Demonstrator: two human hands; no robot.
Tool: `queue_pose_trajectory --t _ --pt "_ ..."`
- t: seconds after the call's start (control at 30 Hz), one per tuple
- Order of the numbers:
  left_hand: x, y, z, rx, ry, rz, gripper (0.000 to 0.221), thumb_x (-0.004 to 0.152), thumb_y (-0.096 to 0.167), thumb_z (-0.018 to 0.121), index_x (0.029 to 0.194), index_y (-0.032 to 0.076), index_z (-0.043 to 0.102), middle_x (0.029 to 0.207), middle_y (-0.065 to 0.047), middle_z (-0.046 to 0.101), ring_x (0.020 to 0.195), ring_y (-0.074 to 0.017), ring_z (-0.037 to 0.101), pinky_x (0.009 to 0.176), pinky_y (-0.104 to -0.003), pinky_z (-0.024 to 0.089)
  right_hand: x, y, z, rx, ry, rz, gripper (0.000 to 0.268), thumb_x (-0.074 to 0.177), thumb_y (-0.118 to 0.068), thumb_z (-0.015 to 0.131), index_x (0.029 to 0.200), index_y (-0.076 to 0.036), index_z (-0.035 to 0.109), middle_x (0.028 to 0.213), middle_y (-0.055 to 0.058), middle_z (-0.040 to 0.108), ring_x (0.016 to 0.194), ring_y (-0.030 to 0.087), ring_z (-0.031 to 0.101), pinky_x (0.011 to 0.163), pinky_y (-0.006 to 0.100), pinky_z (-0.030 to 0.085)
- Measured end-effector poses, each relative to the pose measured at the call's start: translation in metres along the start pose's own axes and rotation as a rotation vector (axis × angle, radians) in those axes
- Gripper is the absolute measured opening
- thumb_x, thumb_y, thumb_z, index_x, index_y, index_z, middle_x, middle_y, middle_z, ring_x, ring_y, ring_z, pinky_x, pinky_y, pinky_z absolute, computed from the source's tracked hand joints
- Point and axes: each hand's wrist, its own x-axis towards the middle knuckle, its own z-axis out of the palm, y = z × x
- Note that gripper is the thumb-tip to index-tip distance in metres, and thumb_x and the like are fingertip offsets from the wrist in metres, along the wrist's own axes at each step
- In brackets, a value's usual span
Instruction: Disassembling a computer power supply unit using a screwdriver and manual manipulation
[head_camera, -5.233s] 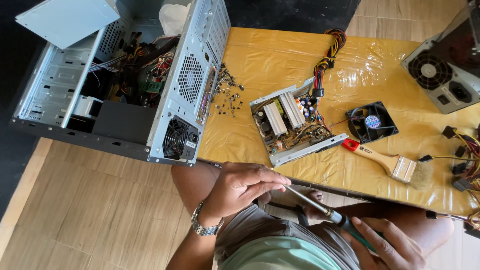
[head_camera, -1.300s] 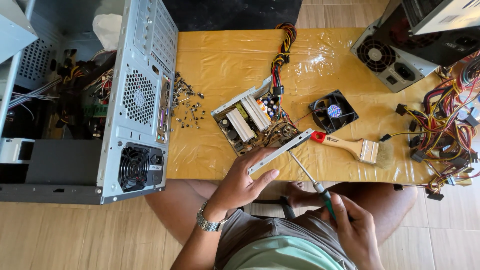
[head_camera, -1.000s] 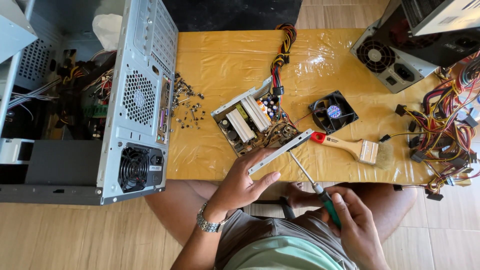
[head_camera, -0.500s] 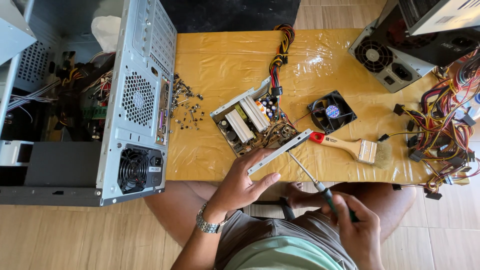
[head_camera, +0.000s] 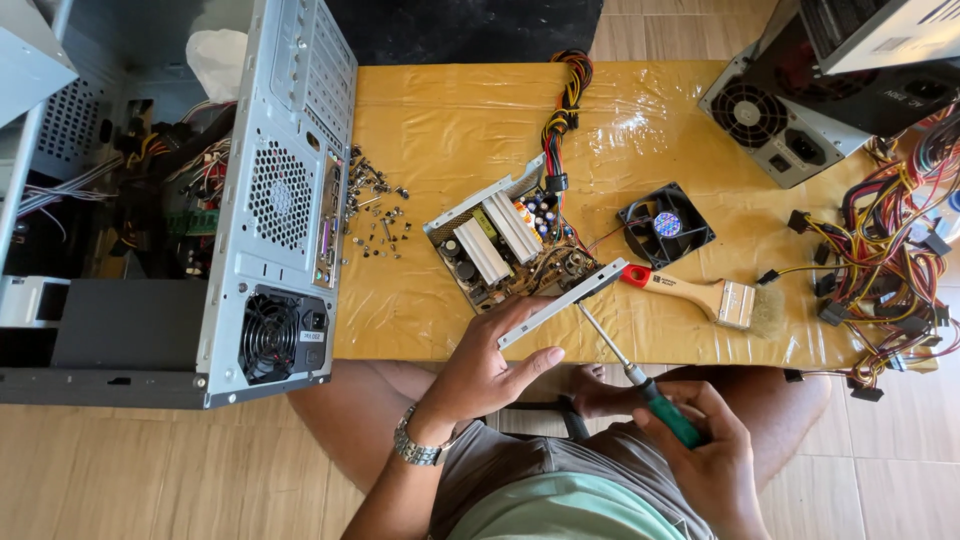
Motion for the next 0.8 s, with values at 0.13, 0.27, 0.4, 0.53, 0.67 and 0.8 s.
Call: queue_pose_trajectory --t 0.13,0.27,0.4,0.53,0.67,0.8 --pt "-0.001 0.002 0.0 -0.003 0.0 -0.007 0.041 0.099 0.028 0.064 0.132 0.005 0.058 0.129 -0.011 0.068 0.119 -0.0264 0.068 0.104 -0.036 0.051 0.004 0.002 -0.008 0.194 -0.199 0.121 0.047 0.106 -0.026 0.058 0.077 0.008 0.074 0.064 0.011 0.066 0.053 0.012 0.044 0.046 0.025 0.032" --pt "0.0 0.001 0.0 0.009 0.005 -0.005 0.042 0.099 0.029 0.064 0.133 0.004 0.058 0.13 -0.012 0.068 0.12 -0.0266 0.068 0.105 -0.036 0.051 0.002 0.0 -0.005 0.403 -0.223 0.108 0.031 0.09 -0.01 0.07 0.118 0.0 0.064 0.087 0.013 0.067 0.066 0.011 0.051 0.057 0.018 0.036" --pt "-0.002 0.0 0.001 0.012 0.009 -0.017 0.042 0.099 0.03 0.064 0.132 0.005 0.058 0.128 -0.011 0.068 0.119 -0.0264 0.068 0.105 -0.036 0.051 -0.005 -0.018 0.001 0.086 0.065 0.099 0.034 0.101 -0.019 0.061 0.119 0.006 0.076 0.074 0.02 0.074 0.076 0.02 0.071 0.077 0.029 0.061" --pt "0.0 0.001 0.0 0.007 0.01 -0.011 0.042 0.099 0.029 0.065 0.132 0.005 0.058 0.129 -0.012 0.069 0.12 -0.0262 0.068 0.106 -0.036 0.051 -0.001 -0.011 -0.003 0.296 -0.139 0.078 0.029 0.096 -0.014 0.066 0.121 -0.001 0.061 0.076 0.016 0.072 0.057 0.014 0.052 0.052 0.024 0.04" --pt "-0.001 0.001 0.001 0.003 0.011 -0.007 0.042 0.099 0.029 0.065 0.132 0.005 0.059 0.129 -0.012 0.069 0.119 -0.0264 0.068 0.105 -0.036 0.051 -0.002 -0.012 -0.001 -0.037 0.008 -0.048 0.022 0.093 -0.019 0.068 0.103 -0.001 0.075 0.08 0.006 0.073 0.076 0.012 0.065 0.071 0.023 0.049" --pt "-0.001 0.0 0.001 0.011 0.016 -0.001 0.042 0.099 0.028 0.065 0.132 0.004 0.058 0.129 -0.012 0.069 0.12 -0.0266 0.068 0.106 -0.036 0.051 0.0 -0.007 -0.003 0.35 -0.203 0.114 0.027 0.095 -0.012 0.068 0.117 -0.001 0.058 0.068 0.017 0.064 0.055 0.015 0.05 0.05 0.024 0.038"
